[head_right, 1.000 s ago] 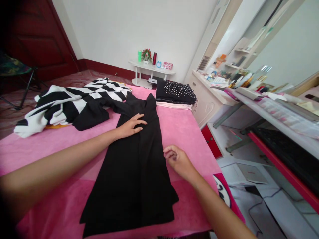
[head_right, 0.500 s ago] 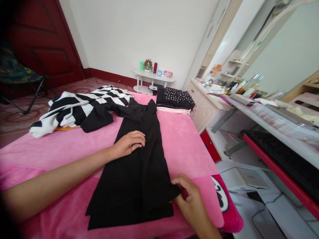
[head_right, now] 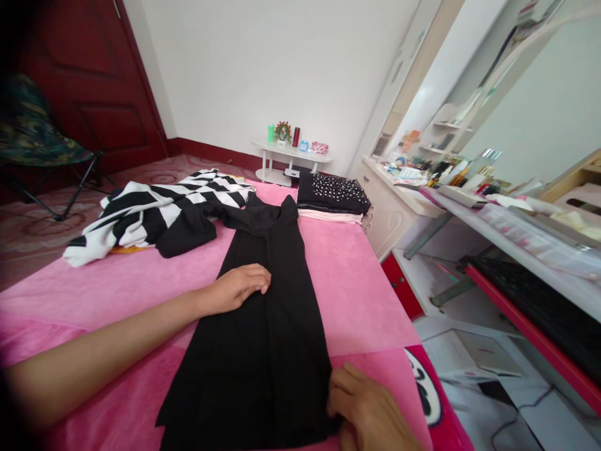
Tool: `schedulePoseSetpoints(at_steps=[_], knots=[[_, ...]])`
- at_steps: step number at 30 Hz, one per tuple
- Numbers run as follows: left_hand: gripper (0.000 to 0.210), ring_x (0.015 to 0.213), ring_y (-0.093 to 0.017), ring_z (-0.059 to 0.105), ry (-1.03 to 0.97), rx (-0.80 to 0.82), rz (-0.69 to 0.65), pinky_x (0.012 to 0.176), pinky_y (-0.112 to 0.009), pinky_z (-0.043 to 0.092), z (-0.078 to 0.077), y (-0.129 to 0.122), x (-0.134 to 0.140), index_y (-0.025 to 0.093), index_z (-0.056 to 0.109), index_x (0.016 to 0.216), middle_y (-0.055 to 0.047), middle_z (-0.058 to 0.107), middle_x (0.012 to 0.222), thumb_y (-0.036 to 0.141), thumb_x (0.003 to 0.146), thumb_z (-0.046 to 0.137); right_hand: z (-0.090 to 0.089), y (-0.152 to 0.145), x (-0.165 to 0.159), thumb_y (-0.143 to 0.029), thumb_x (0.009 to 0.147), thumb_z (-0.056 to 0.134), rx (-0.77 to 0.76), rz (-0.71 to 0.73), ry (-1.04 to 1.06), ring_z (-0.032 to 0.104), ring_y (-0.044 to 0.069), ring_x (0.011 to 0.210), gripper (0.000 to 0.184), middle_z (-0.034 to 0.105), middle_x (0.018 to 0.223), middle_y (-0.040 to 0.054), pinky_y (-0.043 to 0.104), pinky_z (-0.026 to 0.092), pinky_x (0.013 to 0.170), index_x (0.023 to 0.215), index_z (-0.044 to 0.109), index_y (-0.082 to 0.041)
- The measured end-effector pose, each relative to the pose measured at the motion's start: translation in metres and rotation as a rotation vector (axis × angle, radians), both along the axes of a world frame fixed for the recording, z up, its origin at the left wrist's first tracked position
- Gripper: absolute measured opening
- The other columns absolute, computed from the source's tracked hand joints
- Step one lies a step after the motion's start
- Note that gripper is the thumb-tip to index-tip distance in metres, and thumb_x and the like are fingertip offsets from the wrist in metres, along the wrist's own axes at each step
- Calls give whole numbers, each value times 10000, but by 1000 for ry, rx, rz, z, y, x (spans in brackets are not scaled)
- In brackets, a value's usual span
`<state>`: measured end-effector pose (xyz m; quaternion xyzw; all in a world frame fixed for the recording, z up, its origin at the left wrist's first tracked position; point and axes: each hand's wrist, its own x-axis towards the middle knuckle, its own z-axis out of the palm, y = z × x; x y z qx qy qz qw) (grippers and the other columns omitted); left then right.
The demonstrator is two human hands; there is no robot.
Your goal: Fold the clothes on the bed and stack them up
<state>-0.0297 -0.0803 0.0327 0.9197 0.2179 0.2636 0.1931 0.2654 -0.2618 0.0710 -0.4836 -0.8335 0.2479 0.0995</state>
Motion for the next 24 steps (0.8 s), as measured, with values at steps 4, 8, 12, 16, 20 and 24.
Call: schedulePoseSetpoints(at_steps=[4,8,12,16,20,24], knots=[[337,969,-164,553,-2,-38,1,869,-292,432,0,-7,0,199,575,864,-25,605,978,-50,728,393,37,45,-17,-22,692,444,-104,27,96,585,119,687,278,628,730,-15,220,426,626,736,637,-216],[347,972,-159,568,-56,-99,24,862,-283,449,-1,-11,1,195,592,864,-25,613,990,-59,722,404,34,148,-49,-164,819,473,172,-87,319,619,162,924,296,667,1035,40,286,472,814,1059,639,-213],[323,1036,-154,575,-79,-145,40,891,-262,456,4,-16,-7,203,609,906,-35,631,1052,-32,784,424,-4,250,-94,-260,841,474,362,-173,325,453,217,1263,535,486,1380,102,398,365,1040,1368,421,-188],[299,1028,-175,582,53,-7,239,912,-291,450,18,-8,-35,237,605,1014,-28,628,1106,53,819,472,-44,293,-125,-386,897,414,330,-213,46,222,258,1401,602,287,1510,104,492,212,1117,1446,304,-164],[255,1094,-233,538,65,182,825,936,-356,431,29,24,-92,213,548,1088,-76,579,1164,200,834,519,-67,299,-126,-461,930,322,325,-231,-82,172,243,1416,589,220,1538,56,495,164,1130,1460,278,-207],[583,1017,-306,572,184,14,1343,820,-387,454,28,57,-149,148,468,1201,-147,599,1105,492,753,613,-70,301,-120,-491,929,306,344,-231,-64,182,222,1414,589,232,1535,36,470,168,1136,1459,279,-235]])
